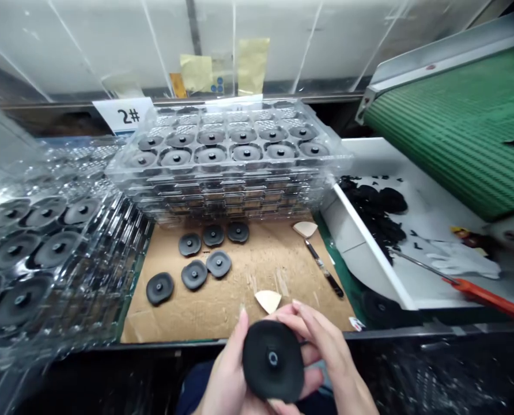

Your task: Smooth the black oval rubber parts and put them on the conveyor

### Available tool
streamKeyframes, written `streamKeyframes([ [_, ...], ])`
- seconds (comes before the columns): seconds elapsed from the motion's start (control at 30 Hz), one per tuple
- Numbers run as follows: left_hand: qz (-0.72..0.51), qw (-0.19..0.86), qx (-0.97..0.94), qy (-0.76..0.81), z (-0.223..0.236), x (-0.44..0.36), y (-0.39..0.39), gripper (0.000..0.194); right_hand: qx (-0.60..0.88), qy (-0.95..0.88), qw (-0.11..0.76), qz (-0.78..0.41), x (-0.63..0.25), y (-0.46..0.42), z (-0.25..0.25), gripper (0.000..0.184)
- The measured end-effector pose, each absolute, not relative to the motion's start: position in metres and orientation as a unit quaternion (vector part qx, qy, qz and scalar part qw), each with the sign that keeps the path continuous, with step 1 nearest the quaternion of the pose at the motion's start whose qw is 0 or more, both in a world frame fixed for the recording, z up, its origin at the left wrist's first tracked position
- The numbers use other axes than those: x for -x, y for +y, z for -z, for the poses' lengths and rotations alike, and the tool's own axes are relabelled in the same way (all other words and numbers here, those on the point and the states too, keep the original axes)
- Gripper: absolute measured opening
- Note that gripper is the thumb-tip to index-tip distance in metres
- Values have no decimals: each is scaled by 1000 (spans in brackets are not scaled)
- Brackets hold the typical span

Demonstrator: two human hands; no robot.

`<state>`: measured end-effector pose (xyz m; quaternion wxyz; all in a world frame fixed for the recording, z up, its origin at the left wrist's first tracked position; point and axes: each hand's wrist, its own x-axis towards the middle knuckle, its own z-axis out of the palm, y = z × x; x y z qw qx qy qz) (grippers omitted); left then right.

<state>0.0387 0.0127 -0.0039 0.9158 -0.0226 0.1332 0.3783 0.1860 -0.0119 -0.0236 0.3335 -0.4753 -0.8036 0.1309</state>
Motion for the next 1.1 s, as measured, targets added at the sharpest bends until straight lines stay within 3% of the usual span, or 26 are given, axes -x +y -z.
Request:
streamKeyframes([
  [0.53,-418,896,23,150,-3,-11,-11,71,428,-807,349,-210,-165,-23,20,81],
  [0.87,-398,896,59,187,-10,-8,-14,52,445,-763,350,-313,-171,-36,33,85],
  [1.1,-401,887,65,222,-15,-15,-12,57,472,-723,366,-347,-169,-35,27,82],
])
